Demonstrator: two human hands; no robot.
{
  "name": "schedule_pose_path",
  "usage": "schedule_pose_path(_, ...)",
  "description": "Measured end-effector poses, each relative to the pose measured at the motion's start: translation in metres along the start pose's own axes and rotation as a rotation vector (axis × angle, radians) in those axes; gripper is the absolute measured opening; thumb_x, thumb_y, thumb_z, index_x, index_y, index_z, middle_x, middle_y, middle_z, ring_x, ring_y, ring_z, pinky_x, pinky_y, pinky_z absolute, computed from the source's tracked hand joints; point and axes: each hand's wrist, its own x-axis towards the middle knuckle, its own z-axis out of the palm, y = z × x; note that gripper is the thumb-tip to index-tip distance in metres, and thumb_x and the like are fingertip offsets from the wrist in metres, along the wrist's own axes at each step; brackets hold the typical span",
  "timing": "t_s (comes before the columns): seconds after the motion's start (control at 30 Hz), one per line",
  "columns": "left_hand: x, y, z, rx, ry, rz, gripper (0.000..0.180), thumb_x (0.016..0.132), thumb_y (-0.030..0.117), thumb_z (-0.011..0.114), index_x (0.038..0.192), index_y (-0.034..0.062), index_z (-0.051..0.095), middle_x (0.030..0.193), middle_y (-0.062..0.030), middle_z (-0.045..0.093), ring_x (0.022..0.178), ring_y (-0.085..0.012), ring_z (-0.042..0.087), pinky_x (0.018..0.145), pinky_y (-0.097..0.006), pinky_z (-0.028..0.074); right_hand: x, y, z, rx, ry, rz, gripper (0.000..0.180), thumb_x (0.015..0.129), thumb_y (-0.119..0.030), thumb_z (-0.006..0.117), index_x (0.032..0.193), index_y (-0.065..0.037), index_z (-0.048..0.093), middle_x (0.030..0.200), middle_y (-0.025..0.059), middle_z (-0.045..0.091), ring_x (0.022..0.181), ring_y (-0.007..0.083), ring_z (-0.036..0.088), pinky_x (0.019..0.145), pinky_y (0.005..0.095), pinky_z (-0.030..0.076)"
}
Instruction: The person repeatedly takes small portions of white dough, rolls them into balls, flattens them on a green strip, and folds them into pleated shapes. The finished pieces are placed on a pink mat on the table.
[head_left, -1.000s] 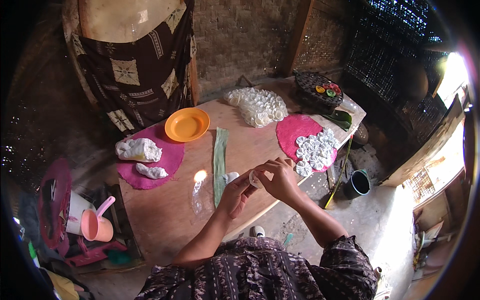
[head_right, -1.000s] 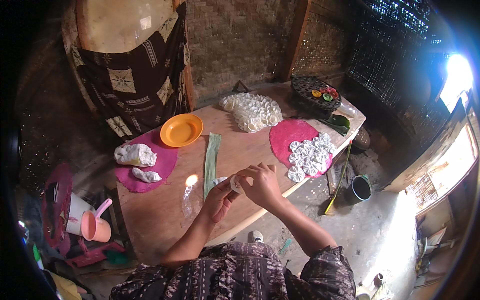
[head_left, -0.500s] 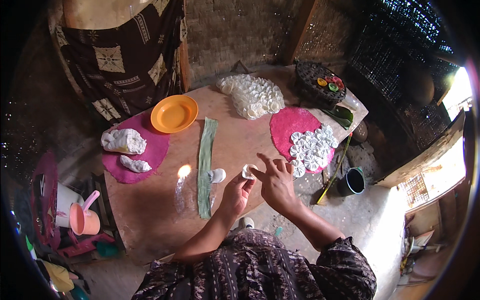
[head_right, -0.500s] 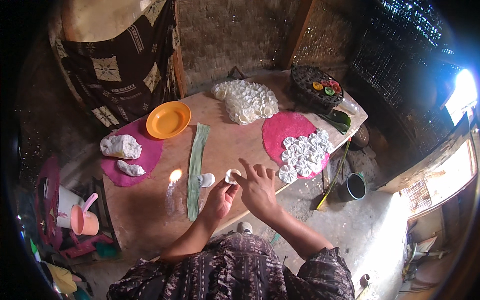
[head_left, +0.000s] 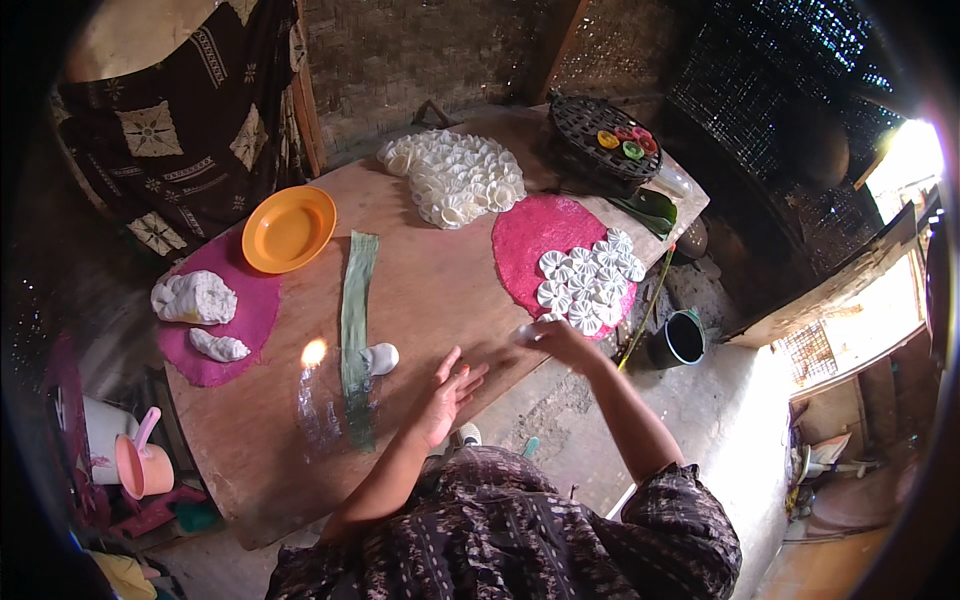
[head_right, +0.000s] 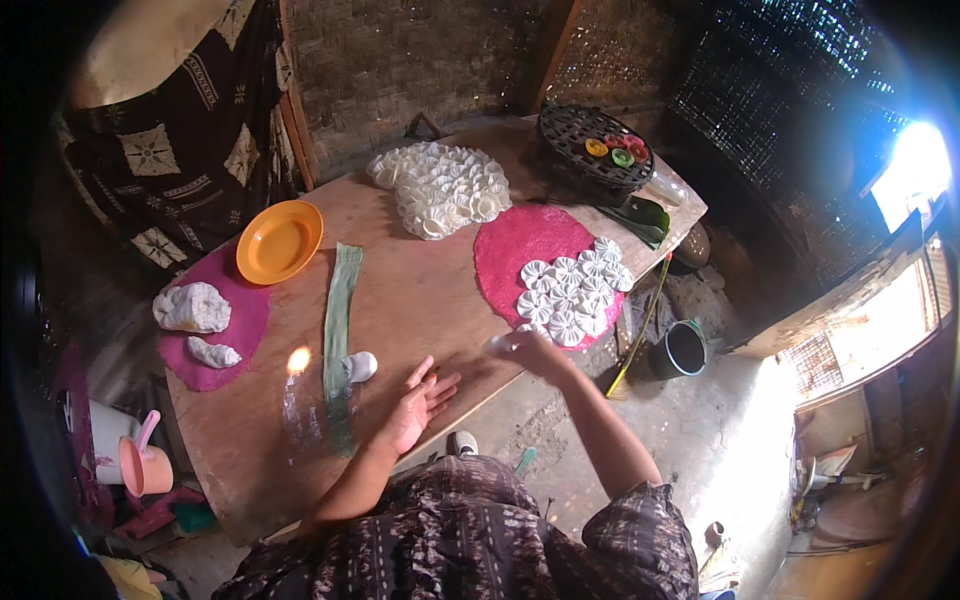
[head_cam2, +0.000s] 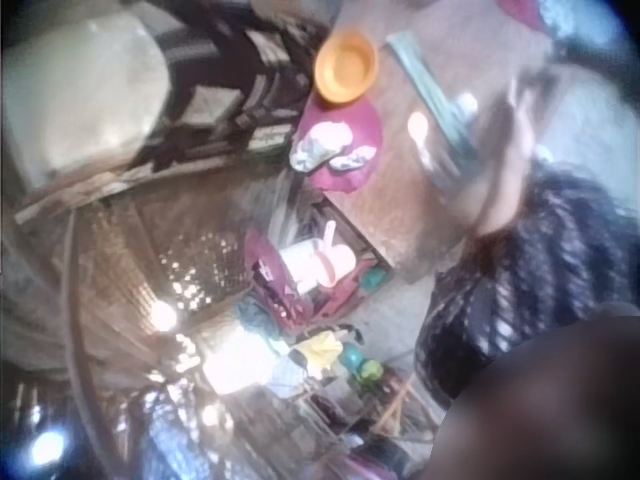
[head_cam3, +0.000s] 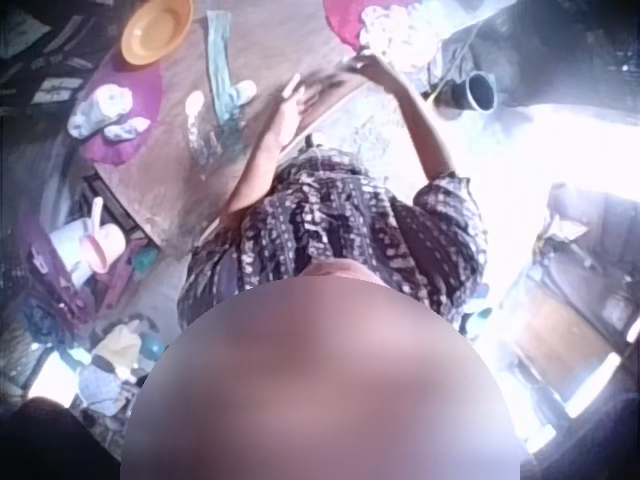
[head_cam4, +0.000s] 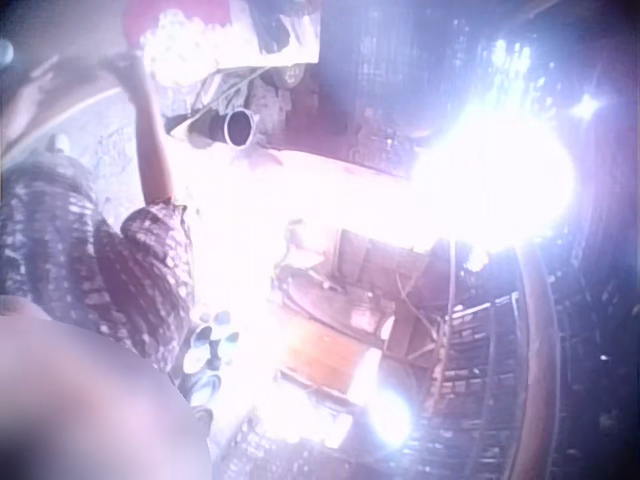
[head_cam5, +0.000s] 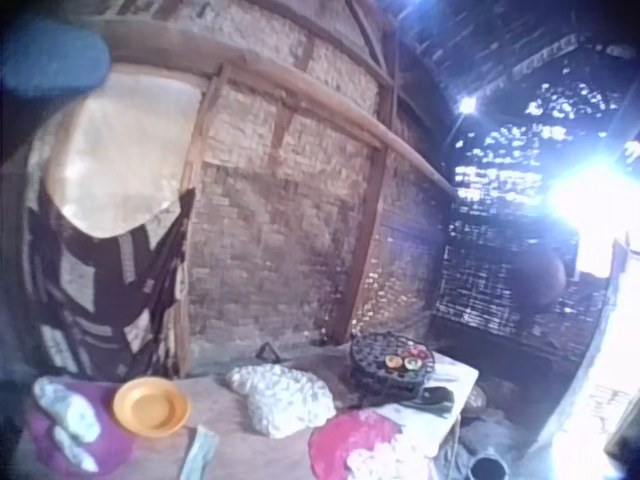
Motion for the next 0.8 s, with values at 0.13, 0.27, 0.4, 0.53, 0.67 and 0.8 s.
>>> schedule_pose_path(0.13, 0.001, 0.007, -0.003, -0.002, 0.055, 0.084, 0.064, 0.098, 0.035, 0.054, 0.152, 0.0176, 0.027, 0.144, -0.0136, 0.049, 0.128, -0.0234, 0.050, 0.107, -0.035, 0.033, 0.027, 0.050, -0.084, -0.381, 0.285, -0.115, 0.041, 0.080, -0.004, 0.064, 0.119, -0.018, 0.069, 0.119, 0.0101, 0.063, 0.106, 0.0256, 0.062, 0.091, 0.0378, 0.051)
schedule_pose_path(0.27, 0.007, 0.016, 0.002, 0.000, 0.055, 0.151, 0.054, 0.100, 0.030, 0.051, 0.148, 0.0098, 0.036, 0.142, -0.0152, 0.051, 0.129, -0.0257, 0.050, 0.112, -0.039, 0.031, 0.056, 0.068, -0.111, -0.727, 0.445, -0.061, 0.064, 0.068, 0.004, 0.054, 0.124, -0.026, 0.067, 0.151, 0.0082, 0.035, 0.131, 0.0377, 0.039, 0.107, 0.0474, 0.037)
schedule_pose_path(0.4, 0.011, 0.021, 0.010, 0.002, 0.085, 0.169, 0.051, 0.100, 0.027, 0.050, 0.146, 0.0079, 0.039, 0.140, -0.0143, 0.053, 0.124, -0.0240, 0.054, 0.107, -0.037, 0.037, 0.071, 0.061, -0.112, -0.833, 0.362, -0.056, 0.069, 0.068, 0.003, 0.056, 0.122, -0.040, 0.066, 0.154, 0.0060, 0.032, 0.135, 0.0353, 0.034, 0.110, 0.0473, 0.031)
schedule_pose_path(0.53, 0.008, 0.026, 0.009, -0.022, 0.140, 0.201, 0.050, 0.098, 0.026, 0.054, 0.144, 0.0074, 0.042, 0.138, -0.0143, 0.054, 0.121, -0.0241, 0.056, 0.104, -0.035, 0.041, 0.057, 0.053, -0.109, -0.861, 0.328, -0.212, 0.064, 0.070, 0.003, 0.054, 0.116, -0.038, 0.071, 0.155, 0.0060, 0.030, 0.140, 0.0355, 0.028, 0.113, 0.0476, 0.027)
schedule_pose_path(0.67, 0.006, 0.026, 0.005, -0.043, 0.224, 0.223, 0.050, 0.097, 0.025, 0.055, 0.143, 0.0071, 0.043, 0.138, -0.0148, 0.054, 0.121, -0.0248, 0.056, 0.102, -0.035, 0.042, 0.034, 0.054, -0.092, -0.827, 0.256, -0.269, 0.065, 0.068, 0.007, 0.050, 0.113, -0.034, 0.073, 0.157, 0.0066, 0.027, 0.142, 0.0393, 0.025, 0.117, 0.0505, 0.019)
schedule_pose_path(0.8, 0.011, 0.024, 0.007, -0.058, 0.214, 0.224, 0.049, 0.098, 0.024, 0.053, 0.143, 0.0066, 0.042, 0.138, -0.0139, 0.054, 0.121, -0.0237, 0.056, 0.102, -0.034, 0.042, 0.031, 0.057, -0.087, -0.826, 0.264, -0.269, 0.066, 0.067, 0.008, 0.050, 0.114, -0.032, 0.073, 0.157, 0.0068, 0.027, 0.144, 0.0412, 0.021, 0.117, 0.0531, 0.016)
